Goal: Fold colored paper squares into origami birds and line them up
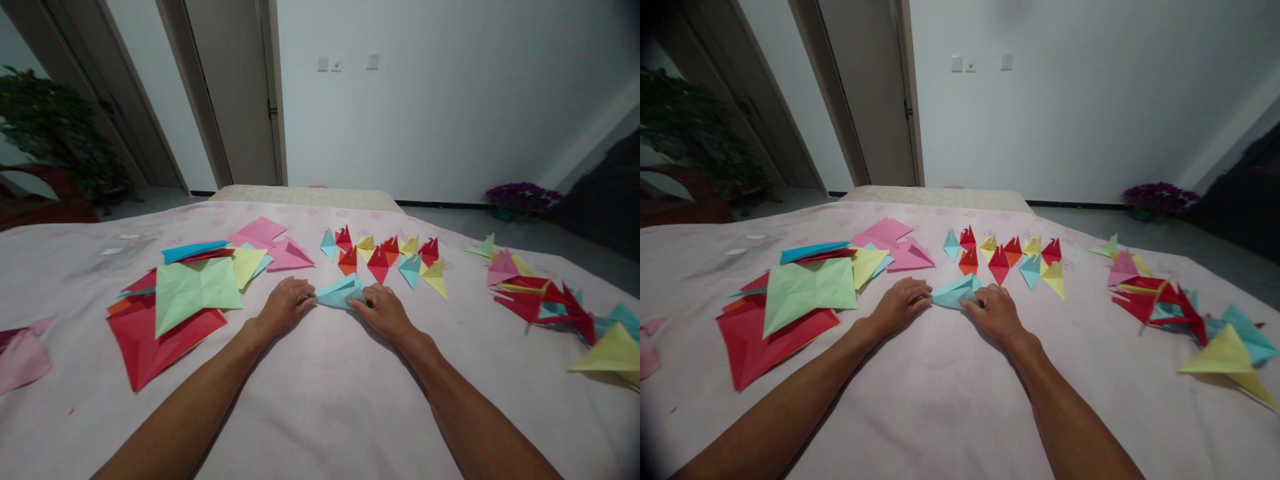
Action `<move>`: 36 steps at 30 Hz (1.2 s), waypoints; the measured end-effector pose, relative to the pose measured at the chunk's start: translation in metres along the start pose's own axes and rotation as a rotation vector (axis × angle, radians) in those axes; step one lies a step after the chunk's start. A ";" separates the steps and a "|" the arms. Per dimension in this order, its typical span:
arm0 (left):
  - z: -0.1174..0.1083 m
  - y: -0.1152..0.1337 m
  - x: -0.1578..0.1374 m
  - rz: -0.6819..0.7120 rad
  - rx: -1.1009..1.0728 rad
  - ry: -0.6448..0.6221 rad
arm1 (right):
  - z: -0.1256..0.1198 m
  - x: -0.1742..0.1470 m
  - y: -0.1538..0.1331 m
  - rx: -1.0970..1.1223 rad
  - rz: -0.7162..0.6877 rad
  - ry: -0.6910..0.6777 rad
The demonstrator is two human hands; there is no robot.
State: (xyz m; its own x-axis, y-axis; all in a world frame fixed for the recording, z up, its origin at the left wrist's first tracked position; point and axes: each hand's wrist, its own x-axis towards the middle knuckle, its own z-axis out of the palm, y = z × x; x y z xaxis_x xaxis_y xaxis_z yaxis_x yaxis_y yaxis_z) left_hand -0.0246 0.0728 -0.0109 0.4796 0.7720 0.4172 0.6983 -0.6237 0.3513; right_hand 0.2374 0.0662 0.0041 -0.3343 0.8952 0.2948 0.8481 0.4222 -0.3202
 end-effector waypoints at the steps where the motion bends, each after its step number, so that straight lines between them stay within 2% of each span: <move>1: 0.001 0.001 0.001 -0.026 -0.019 0.009 | 0.001 0.001 0.000 -0.009 0.032 0.011; 6: 0.002 0.005 0.003 -0.115 -0.067 0.027 | 0.002 0.003 -0.003 -0.045 0.100 0.071; 13: 0.003 0.004 0.004 -0.153 -0.065 0.029 | -0.002 0.002 -0.001 -0.021 0.085 0.038; 18: 0.004 0.007 0.003 -0.162 -0.017 0.047 | -0.002 0.001 0.003 -0.028 0.132 0.028; 31: 0.001 0.010 0.003 -0.155 0.019 0.026 | -0.013 0.000 0.038 0.141 -0.008 -0.150; 36: 0.002 0.010 0.004 -0.173 0.048 0.017 | -0.019 0.001 0.035 0.064 -0.017 -0.137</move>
State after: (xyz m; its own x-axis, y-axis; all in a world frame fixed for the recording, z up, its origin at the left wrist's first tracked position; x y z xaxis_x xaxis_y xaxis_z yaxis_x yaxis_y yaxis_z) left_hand -0.0143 0.0696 -0.0077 0.3415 0.8647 0.3685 0.7942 -0.4751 0.3788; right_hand 0.2743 0.0786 0.0103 -0.4049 0.8972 0.1764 0.8156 0.4416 -0.3739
